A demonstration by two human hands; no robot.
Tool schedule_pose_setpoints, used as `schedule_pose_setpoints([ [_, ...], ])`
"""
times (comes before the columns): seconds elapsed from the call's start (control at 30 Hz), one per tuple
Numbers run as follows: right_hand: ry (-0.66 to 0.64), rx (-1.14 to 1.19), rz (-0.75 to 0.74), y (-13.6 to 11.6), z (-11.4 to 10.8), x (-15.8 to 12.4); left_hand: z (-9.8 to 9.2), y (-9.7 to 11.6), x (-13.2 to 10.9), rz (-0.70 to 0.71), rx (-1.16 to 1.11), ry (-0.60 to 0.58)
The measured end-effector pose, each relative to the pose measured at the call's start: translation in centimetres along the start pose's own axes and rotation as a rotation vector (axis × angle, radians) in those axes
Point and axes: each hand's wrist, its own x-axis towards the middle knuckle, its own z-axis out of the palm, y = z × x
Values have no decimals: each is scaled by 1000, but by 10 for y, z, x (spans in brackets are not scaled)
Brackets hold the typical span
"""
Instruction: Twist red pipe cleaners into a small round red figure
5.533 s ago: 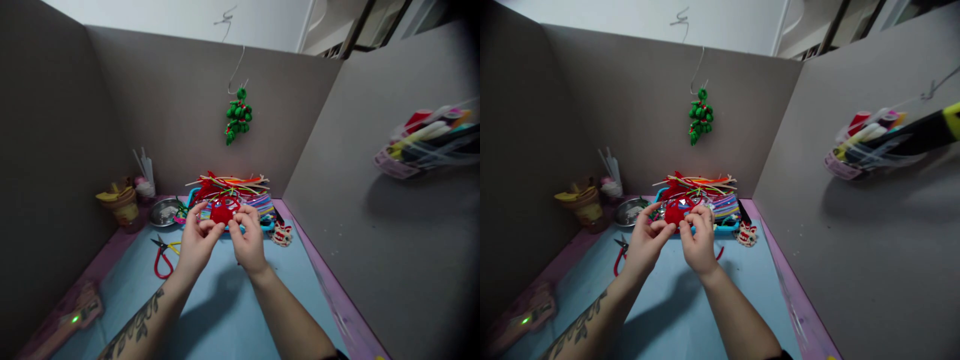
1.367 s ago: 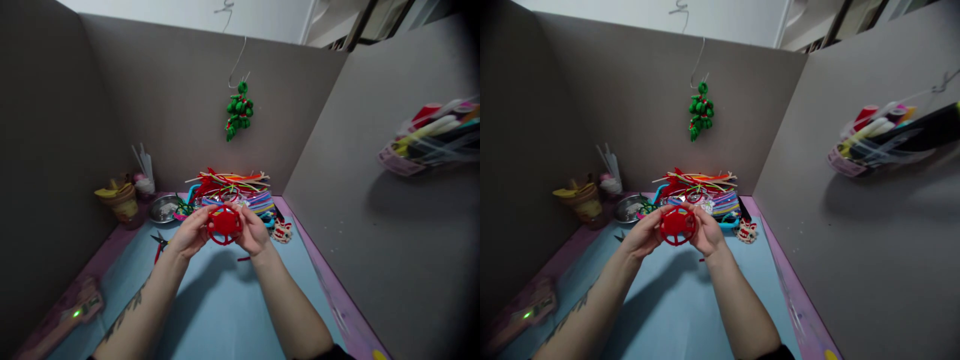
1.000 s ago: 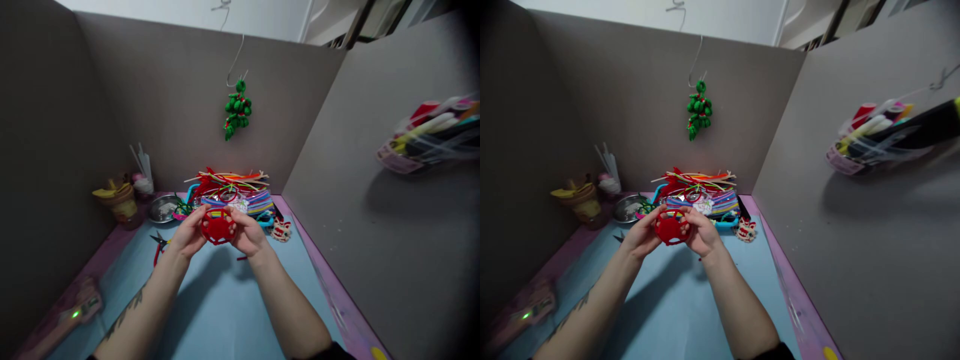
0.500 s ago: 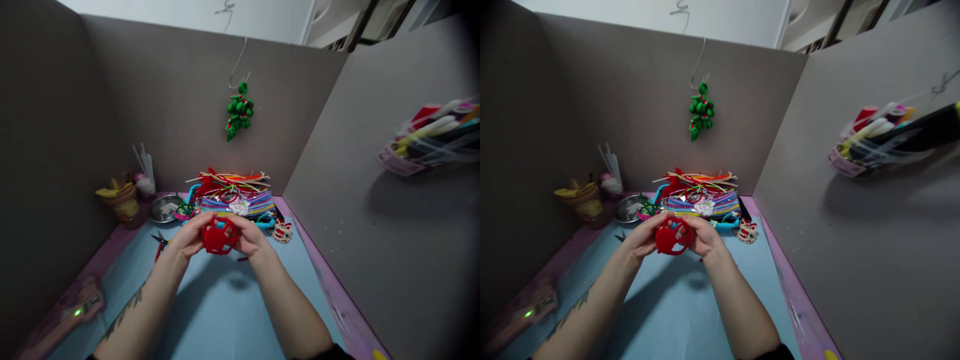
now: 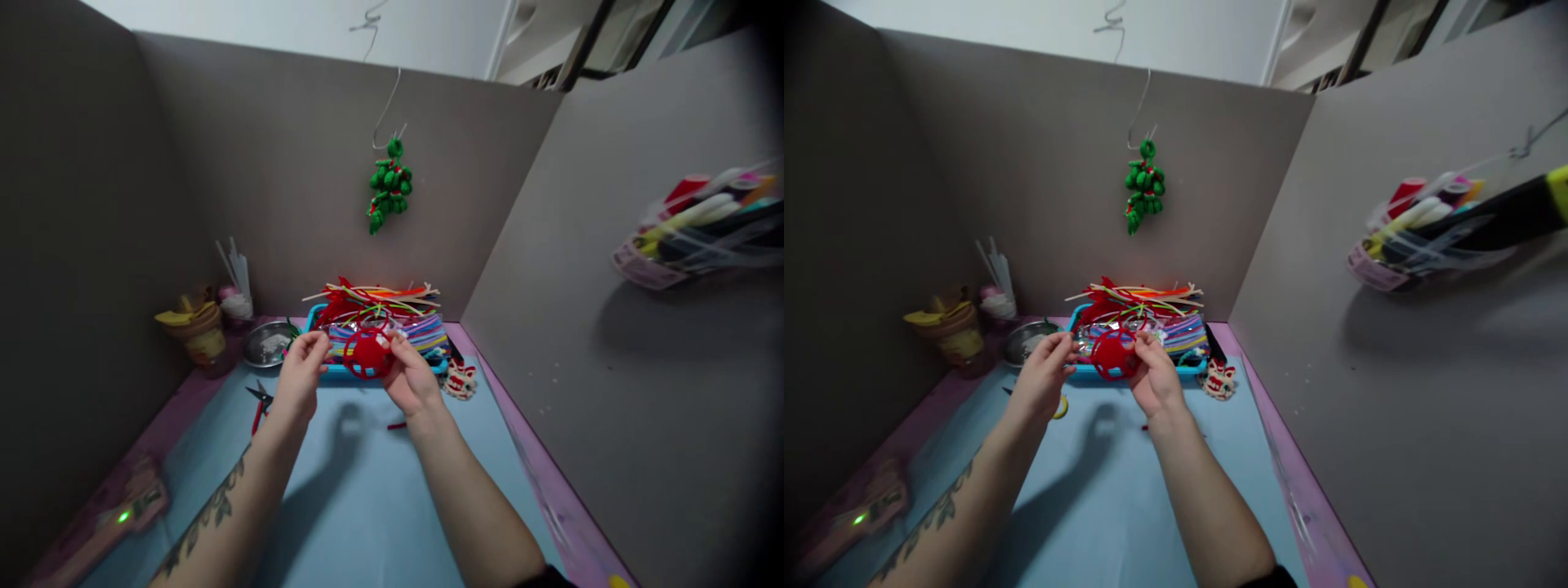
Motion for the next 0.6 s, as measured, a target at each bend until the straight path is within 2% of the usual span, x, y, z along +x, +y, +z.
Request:
schedule_pose_setpoints([
  [0.03, 15, 21, -34, 0, 0, 2, 2, 1, -3, 20, 13, 29],
  [0.13, 1, 34, -82, 0, -1, 3, 10, 2, -14, 16, 51, -96],
  [0.23, -58, -1, -97, 0, 1, 0, 17, 1, -24, 79, 70, -207],
  [0.43, -145, -101, -37, -2, 10, -10, 15, 2, -28, 225, 316, -210],
  [0.6, -115, -277, -59, -7, 11, -12, 13, 7, -27, 262, 423, -248],
])
